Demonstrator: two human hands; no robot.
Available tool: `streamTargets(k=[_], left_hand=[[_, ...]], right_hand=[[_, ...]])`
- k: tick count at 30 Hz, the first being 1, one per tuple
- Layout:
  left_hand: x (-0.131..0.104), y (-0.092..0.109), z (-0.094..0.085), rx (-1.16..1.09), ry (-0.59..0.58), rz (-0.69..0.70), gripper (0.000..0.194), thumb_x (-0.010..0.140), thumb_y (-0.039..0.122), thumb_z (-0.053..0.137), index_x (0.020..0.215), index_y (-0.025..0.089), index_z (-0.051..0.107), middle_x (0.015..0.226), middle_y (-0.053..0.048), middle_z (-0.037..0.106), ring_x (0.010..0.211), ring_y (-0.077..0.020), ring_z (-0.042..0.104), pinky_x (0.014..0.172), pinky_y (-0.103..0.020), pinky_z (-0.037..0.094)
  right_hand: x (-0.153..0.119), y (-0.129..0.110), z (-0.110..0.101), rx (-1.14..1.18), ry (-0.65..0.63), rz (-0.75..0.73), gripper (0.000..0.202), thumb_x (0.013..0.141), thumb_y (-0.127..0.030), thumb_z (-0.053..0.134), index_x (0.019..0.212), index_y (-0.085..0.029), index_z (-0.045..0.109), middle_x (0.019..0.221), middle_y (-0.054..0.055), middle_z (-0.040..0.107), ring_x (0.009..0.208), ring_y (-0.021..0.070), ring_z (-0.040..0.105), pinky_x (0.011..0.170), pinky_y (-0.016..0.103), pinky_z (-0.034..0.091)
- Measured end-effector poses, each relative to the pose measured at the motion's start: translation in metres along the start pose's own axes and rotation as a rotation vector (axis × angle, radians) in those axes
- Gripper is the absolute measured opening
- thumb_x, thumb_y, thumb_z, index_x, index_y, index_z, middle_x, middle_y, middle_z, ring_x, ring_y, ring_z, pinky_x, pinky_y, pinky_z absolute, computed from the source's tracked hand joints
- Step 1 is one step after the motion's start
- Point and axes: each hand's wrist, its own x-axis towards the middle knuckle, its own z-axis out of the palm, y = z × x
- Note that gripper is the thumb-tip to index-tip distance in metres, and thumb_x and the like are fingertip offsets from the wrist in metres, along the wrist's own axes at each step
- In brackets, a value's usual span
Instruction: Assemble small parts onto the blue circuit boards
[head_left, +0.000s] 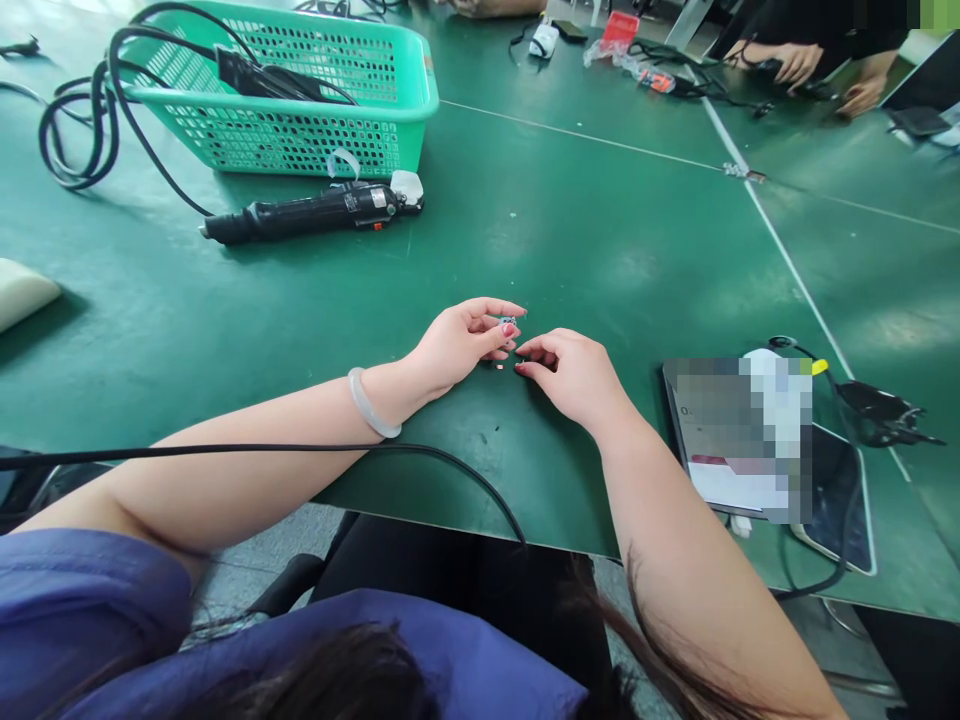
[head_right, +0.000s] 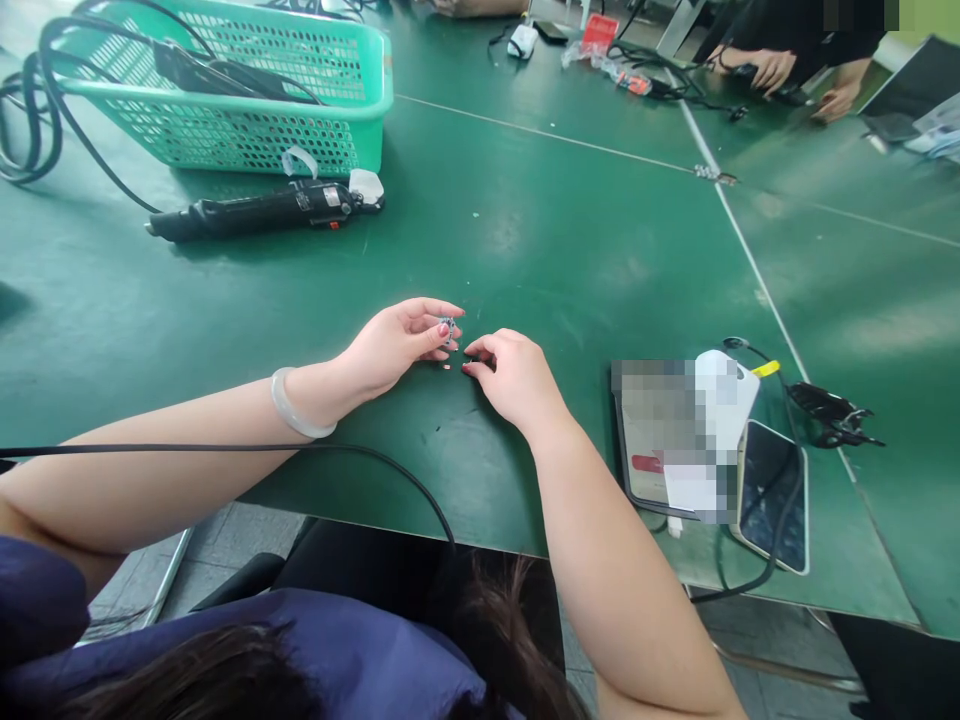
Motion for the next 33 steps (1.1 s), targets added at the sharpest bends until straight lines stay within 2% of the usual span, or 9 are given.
streamTargets(k=[1,4,8,13,17,20,24,30,33], left_hand=[[0.0,0.0,0.0,-0.005,-0.001,-0.005,0.019,0.088,0.013,0.062,0.106,0.014,0.067,0.084,-0.002,0.067,0.067,-0.0074,0.061,0.071,-0.027,0.054],[-0.001,0.001,0.001,-0.018,0.016,-0.035,0.019,0.088,0.013,0.062,0.107,0.012,0.067,0.085,-0.004,0.069,0.07,-0.008,0.062,0.075,-0.029,0.055],[-0.002,0.004,0.003,0.002,0.028,-0.065,0.03,0.081,0.006,0.066,0.111,0.01,0.067,0.096,-0.008,0.071,0.08,-0.0108,0.065,0.083,-0.032,0.055],[-0.002,0.002,0.002,0.041,-0.047,-0.048,0.051,0.071,-0.002,0.069,0.121,0.011,0.064,0.103,-0.01,0.072,0.085,-0.0135,0.067,0.088,-0.035,0.054],[-0.002,-0.001,-0.001,0.144,-0.119,0.033,0.049,0.074,0.01,0.073,0.123,0.011,0.065,0.109,-0.011,0.073,0.093,-0.0164,0.069,0.095,-0.037,0.052],[-0.002,-0.002,-0.002,0.246,-0.15,0.1,0.04,0.079,0.02,0.071,0.118,0.013,0.069,0.106,-0.01,0.075,0.093,-0.0175,0.069,0.093,-0.037,0.053],[-0.002,-0.002,-0.002,0.304,-0.129,0.136,0.032,0.083,0.021,0.067,0.114,0.017,0.073,0.102,-0.007,0.076,0.09,-0.0176,0.069,0.09,-0.037,0.054],[-0.004,0.002,0.0,0.185,-0.018,0.08,0.038,0.082,0.016,0.067,0.12,0.013,0.069,0.1,-0.008,0.076,0.091,-0.0172,0.07,0.093,-0.037,0.055],[-0.005,0.004,0.0,0.193,0.005,0.079,0.039,0.082,0.014,0.067,0.12,0.014,0.069,0.101,-0.008,0.076,0.09,-0.0166,0.07,0.094,-0.038,0.054]], right_hand=[[0.0,-0.001,0.0,-0.008,-0.004,-0.004,0.005,0.075,-0.018,0.071,0.078,-0.021,0.073,0.078,0.003,0.067,0.072,0.0173,0.06,0.071,0.034,0.049],[0.0,-0.002,0.0,-0.008,-0.011,-0.015,0.01,0.077,-0.016,0.067,0.07,-0.021,0.069,0.076,0.003,0.067,0.073,0.0176,0.06,0.073,0.034,0.048],[-0.001,-0.002,-0.002,0.121,0.054,0.048,0.01,0.081,-0.021,0.063,0.075,-0.023,0.07,0.074,0.001,0.07,0.068,0.017,0.061,0.07,0.033,0.048],[-0.006,-0.005,-0.002,0.271,0.154,0.053,0.013,0.082,-0.025,0.06,0.082,-0.022,0.072,0.08,0.002,0.074,0.07,0.0176,0.065,0.07,0.033,0.05],[-0.006,-0.01,0.001,0.346,0.156,0.058,0.009,0.081,-0.025,0.062,0.088,-0.021,0.065,0.075,0.0,0.073,0.063,0.0156,0.063,0.069,0.032,0.05],[-0.006,-0.012,0.002,0.323,0.157,0.064,0.008,0.08,-0.026,0.062,0.087,-0.022,0.059,0.072,-0.001,0.072,0.062,0.0148,0.063,0.069,0.032,0.05],[-0.005,-0.013,0.002,0.376,0.174,0.079,0.007,0.081,-0.027,0.063,0.082,-0.022,0.058,0.072,-0.001,0.072,0.064,0.0153,0.065,0.069,0.031,0.05],[-0.005,-0.011,0.005,0.457,0.175,0.102,0.011,0.08,-0.028,0.065,0.088,-0.02,0.068,0.077,0.001,0.073,0.066,0.0153,0.065,0.071,0.032,0.052],[-0.005,-0.011,0.005,0.438,0.18,0.107,0.011,0.079,-0.03,0.068,0.082,-0.02,0.07,0.075,0.001,0.072,0.067,0.0154,0.064,0.07,0.032,0.052]])
